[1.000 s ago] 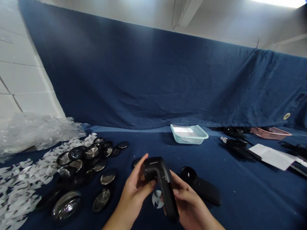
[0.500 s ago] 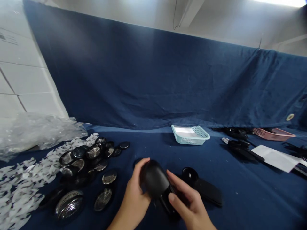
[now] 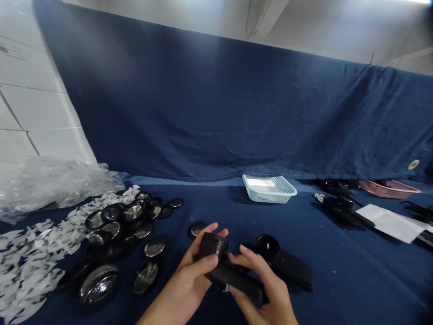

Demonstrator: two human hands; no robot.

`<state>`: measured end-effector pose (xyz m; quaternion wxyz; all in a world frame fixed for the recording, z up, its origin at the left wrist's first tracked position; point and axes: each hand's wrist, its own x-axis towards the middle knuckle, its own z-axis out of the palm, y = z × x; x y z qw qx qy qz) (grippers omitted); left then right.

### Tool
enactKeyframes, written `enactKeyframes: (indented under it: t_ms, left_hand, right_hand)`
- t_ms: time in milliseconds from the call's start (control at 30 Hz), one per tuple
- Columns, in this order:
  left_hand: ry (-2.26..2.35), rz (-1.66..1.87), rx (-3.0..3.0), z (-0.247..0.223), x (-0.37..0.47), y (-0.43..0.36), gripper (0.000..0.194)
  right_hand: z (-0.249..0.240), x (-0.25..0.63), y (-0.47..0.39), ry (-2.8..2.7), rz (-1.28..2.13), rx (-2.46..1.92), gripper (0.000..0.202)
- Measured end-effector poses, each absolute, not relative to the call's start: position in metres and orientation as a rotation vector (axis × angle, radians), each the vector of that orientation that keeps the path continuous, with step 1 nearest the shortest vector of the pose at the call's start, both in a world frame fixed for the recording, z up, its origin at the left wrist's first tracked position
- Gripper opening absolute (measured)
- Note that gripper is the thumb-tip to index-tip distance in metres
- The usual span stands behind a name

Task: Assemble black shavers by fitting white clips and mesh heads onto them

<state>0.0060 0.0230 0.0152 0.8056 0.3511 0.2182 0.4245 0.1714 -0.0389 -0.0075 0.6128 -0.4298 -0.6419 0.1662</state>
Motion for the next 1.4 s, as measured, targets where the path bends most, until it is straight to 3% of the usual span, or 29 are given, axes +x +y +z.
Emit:
enactKeyframes:
  t_ms: [167,333,567,733,1000,1067,1200,1400]
  left_hand:
    - [0.493,1.03,0.682,0.02,0.004,0.024,0.053]
    - [0.535,1.103,0.677,0.026,-0.002,0.027,0.056]
    - [0.464,1.122,0.674,0.024,-0.008,0.032,0.057]
    - [0.374,1.108,0.712,0.025,-0.01,0.033,0.064]
    - [0.261,1.048,0.674,0.019,-0.014,0.036,0.073]
    - [0.276,1.044,0.62,0.017,-0.013,0.037,0.065]
    - [0.273,1.056,0.56,0.017,-0.009,0.037,0.031]
    - [0.268,1.021,0.454,0.018,-0.007,0.037,0.027]
  right_hand:
    - [-0.009,0.17,-0.042,-1.259,0.597,-1.144,0.058]
    - [-0.014,0.173,-0.038,-1.068,0.934,-1.001,0.056]
    - [-0.011,0.174,-0.033,-0.928,1.099,-0.827,0.04]
    - [-0.014,0.177,-0.033,-1.031,1.01,-0.777,0.028]
    - [-0.02,0.18,-0.033,-1.182,0.867,-0.743,0.029]
    - [-0.02,0.18,-0.034,-1.226,0.77,-0.758,0.03]
    - [-0.011,0.179,-0.037,-1.43,0.509,-0.808,0.036]
    - [0.008,0.17,-0.041,-1.581,0.059,-0.776,0.016]
